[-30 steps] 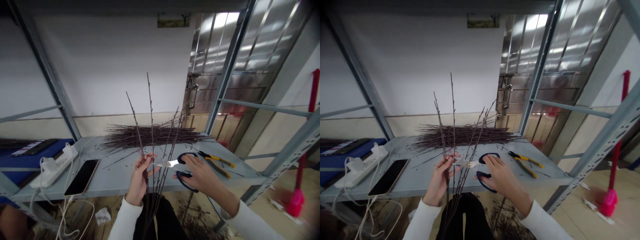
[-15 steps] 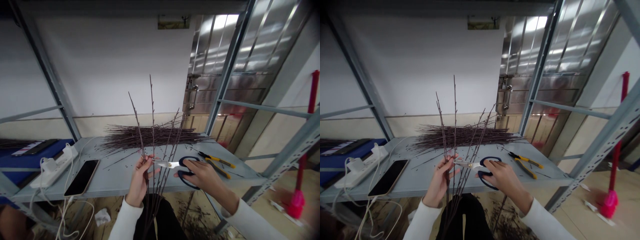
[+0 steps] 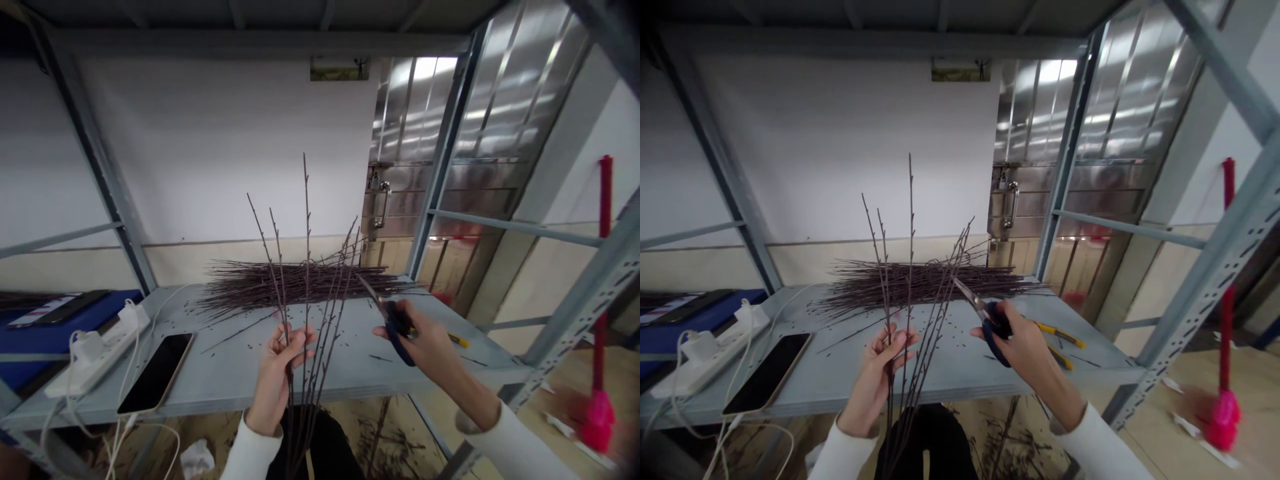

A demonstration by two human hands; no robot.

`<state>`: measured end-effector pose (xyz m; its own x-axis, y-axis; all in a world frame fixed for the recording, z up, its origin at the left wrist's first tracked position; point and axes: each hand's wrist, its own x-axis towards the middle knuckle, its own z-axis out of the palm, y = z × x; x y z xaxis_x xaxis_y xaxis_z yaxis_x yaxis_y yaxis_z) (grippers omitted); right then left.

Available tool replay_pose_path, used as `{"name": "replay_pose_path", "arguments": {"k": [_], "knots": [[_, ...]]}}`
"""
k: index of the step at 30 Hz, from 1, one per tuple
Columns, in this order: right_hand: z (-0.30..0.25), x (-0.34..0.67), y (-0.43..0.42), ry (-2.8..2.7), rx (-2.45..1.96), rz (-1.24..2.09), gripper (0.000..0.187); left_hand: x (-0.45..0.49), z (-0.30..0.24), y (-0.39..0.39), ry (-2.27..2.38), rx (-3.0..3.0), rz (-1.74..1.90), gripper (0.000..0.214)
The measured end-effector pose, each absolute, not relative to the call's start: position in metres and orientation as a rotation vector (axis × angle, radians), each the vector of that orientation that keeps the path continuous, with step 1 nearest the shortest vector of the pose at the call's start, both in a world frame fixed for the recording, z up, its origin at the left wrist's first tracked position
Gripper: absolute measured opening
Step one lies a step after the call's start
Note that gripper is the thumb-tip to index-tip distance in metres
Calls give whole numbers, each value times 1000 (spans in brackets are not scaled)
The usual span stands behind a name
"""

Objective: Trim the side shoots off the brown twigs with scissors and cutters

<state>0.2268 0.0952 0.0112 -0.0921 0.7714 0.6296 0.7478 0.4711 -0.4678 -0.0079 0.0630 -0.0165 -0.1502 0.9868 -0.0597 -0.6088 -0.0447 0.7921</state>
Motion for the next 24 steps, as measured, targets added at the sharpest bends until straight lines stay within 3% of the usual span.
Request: {"name": "replay_pose_path", "arguments": {"k": [7, 17, 24], "knots": [[13, 234, 93, -1841, -1181, 31, 27, -6, -11, 62, 835, 617, 1584, 46], [53, 222, 91, -2152, -1103, -587, 33, -4, -13, 60, 849, 705, 1603, 42], [66, 214, 96, -2218, -1014, -817, 30, -3, -11, 58, 865, 705, 1620, 44]]}}
